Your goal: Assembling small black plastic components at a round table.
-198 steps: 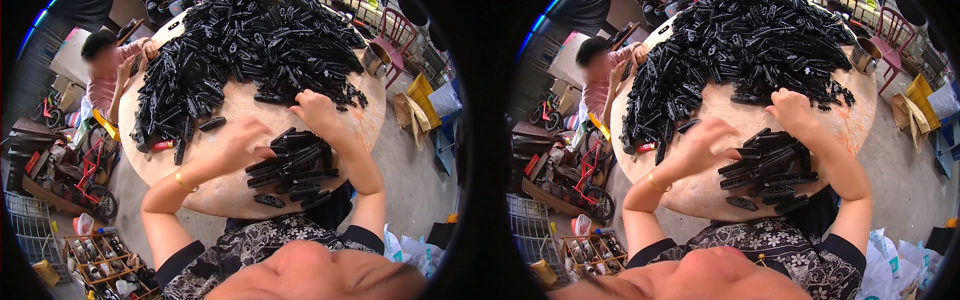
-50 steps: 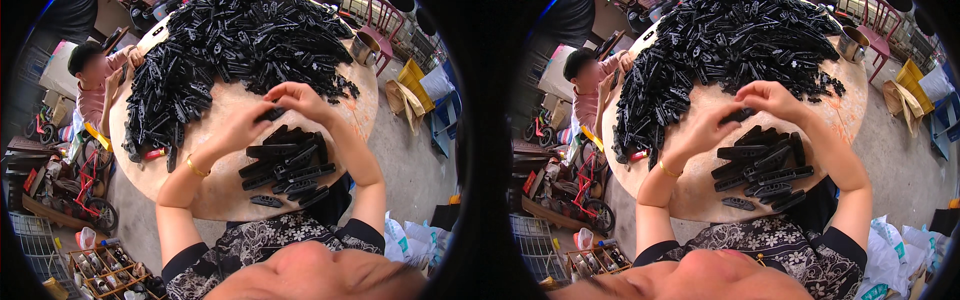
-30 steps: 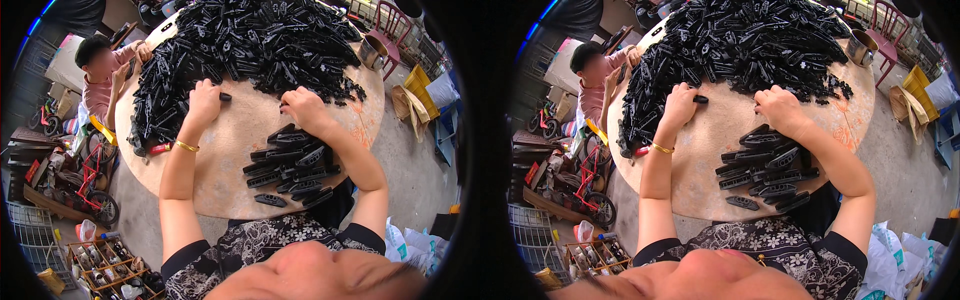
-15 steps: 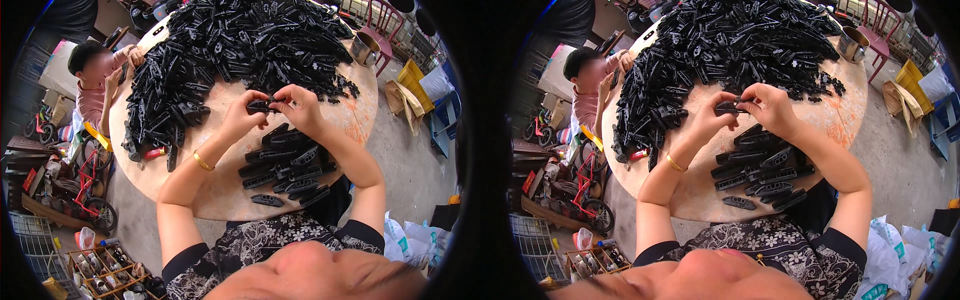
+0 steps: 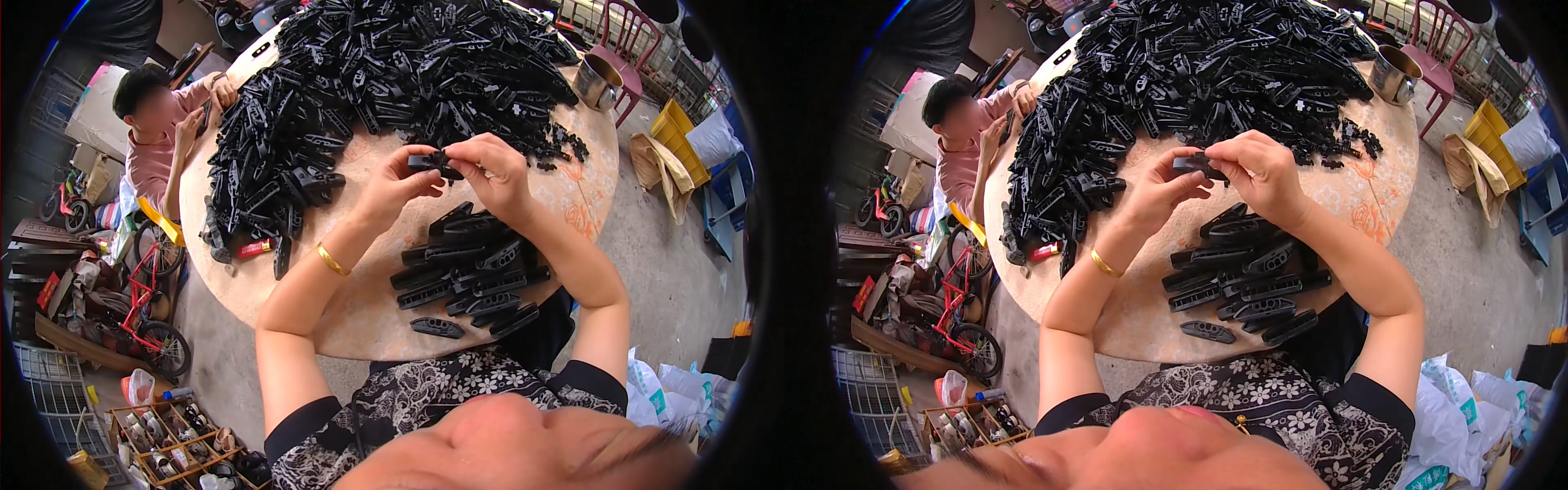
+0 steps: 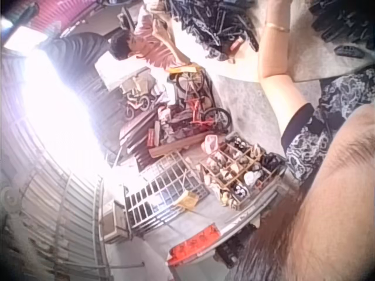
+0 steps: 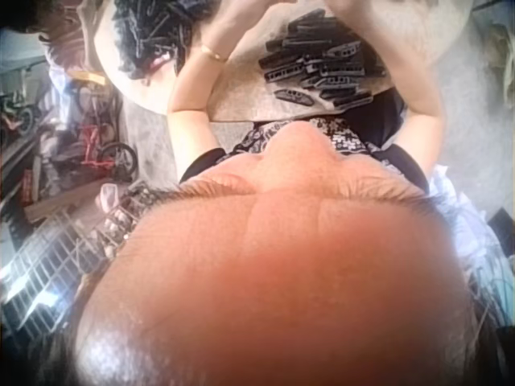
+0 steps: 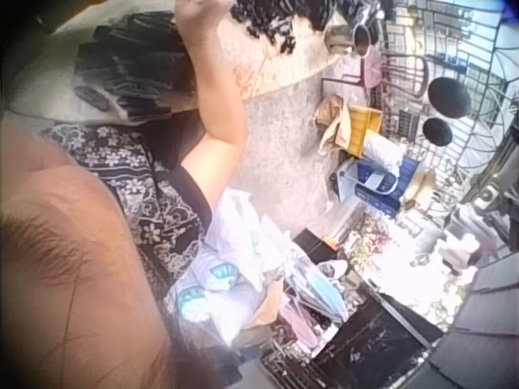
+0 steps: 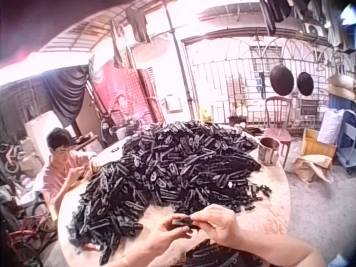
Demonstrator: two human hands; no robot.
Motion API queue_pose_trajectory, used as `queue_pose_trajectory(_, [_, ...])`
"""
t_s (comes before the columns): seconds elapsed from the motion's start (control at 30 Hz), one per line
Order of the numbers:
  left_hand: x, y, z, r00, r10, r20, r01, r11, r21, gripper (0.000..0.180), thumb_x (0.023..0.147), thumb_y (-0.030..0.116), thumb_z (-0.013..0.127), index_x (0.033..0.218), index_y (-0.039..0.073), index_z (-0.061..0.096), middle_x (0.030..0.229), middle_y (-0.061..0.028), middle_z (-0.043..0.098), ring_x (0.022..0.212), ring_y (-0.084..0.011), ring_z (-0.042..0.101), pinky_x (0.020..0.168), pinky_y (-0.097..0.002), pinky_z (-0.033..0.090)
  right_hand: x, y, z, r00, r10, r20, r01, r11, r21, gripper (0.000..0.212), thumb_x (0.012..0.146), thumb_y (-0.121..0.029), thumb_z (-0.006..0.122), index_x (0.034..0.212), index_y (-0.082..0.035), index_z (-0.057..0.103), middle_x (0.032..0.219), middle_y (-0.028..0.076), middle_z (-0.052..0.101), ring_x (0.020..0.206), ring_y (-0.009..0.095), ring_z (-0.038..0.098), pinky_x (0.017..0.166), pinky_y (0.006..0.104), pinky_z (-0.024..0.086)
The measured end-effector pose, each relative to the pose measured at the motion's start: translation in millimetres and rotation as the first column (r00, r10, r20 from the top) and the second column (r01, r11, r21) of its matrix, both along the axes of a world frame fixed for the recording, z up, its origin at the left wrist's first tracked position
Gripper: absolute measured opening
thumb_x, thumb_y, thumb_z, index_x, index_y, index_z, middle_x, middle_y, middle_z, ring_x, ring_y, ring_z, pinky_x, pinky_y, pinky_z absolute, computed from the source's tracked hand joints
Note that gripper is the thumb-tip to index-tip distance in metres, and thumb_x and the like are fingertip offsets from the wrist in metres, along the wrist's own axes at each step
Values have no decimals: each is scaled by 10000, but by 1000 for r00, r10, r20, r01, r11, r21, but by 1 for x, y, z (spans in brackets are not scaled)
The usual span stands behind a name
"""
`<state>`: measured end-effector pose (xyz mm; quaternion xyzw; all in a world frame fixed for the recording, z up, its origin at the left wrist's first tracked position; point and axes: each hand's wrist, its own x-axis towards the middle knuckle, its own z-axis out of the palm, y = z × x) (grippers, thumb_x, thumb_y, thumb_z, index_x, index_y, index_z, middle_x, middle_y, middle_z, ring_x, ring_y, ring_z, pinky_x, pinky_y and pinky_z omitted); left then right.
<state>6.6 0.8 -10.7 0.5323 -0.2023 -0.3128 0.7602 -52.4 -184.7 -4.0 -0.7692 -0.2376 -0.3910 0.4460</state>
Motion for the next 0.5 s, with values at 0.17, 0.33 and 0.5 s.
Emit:
queue_pose_trajectory(0.17, [-2,0,2,997,0,78,-5,998,67,346,869,46,618,1195,3,510,1037,-113,626,924,-189,645,845,-321,540,2,0,0,998,-15,67,22,995,-100,218,701,43,666,905,-34,671,843,79,669,779,245,618,669,324,521])
queue_pose_trajectory(0.33, [-5,-2,9,999,16,29,-17,999,31,357,867,48,626,1192,-39,509,1039,-112,625,920,-179,644,843,-289,537,-5,-3,5,990,-59,129,95,952,-291,255,657,39,645,901,-34,664,926,79,652,841,259,598,703,333,517])
queue_pose_trajectory(0.5, [-4,3,17,999,26,23,-28,998,64,367,857,44,639,1188,-54,514,1039,-100,624,907,-142,632,815,-245,525,-6,0,6,998,-33,-58,23,986,-164,219,723,3,651,941,-13,654,981,75,643,893,237,599,750,312,504])
